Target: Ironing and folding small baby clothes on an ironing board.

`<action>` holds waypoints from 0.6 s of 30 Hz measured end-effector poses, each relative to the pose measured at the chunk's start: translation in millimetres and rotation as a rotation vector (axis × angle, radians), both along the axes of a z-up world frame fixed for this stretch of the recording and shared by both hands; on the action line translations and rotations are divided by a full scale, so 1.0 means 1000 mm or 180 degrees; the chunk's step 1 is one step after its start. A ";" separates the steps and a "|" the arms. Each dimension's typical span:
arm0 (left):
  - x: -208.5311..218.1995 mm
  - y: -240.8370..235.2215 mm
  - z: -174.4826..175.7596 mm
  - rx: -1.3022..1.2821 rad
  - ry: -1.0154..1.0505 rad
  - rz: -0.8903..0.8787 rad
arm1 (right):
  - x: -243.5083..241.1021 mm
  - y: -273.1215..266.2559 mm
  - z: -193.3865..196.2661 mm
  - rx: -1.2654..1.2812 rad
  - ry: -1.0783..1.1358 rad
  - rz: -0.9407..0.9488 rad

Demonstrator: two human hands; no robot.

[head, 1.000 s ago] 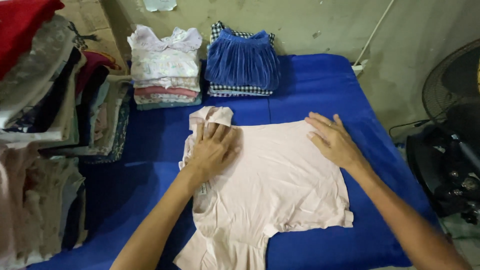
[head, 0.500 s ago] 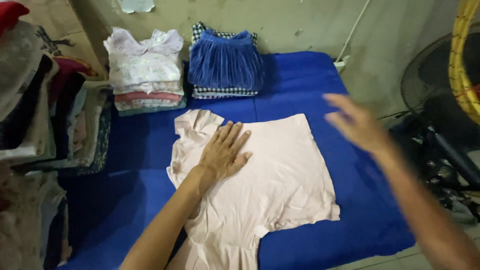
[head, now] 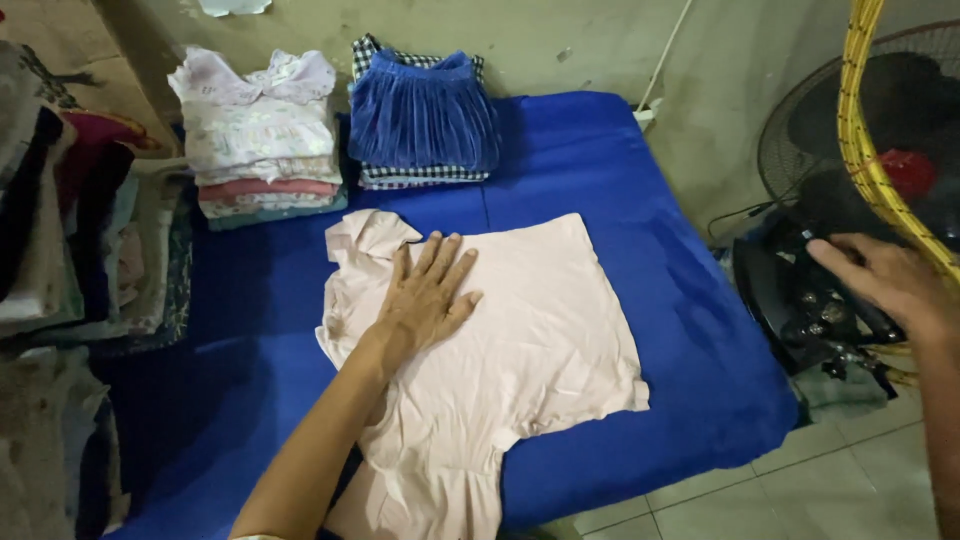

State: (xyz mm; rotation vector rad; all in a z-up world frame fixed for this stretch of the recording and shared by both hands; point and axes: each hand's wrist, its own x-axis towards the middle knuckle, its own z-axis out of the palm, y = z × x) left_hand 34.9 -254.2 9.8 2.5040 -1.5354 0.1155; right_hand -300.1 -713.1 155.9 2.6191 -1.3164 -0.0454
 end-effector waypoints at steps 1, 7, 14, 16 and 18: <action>-0.001 0.000 0.004 0.0115 0.0120 0.0040 | 0.005 0.006 0.006 0.0633 -0.0272 -0.0325; -0.001 0.002 0.011 0.0230 0.0322 0.0088 | 0.013 0.046 0.013 0.1237 -0.1330 -0.0768; 0.007 0.000 -0.014 -0.0189 -0.0128 -0.0081 | 0.031 0.085 0.042 0.1336 -0.1604 -0.0081; 0.011 0.003 -0.017 -0.0529 -0.0144 -0.0224 | 0.054 0.100 0.042 0.1195 -0.1130 0.0076; 0.016 0.001 -0.027 -0.0877 -0.0166 -0.0352 | 0.082 0.127 0.043 0.1058 -0.0667 0.0242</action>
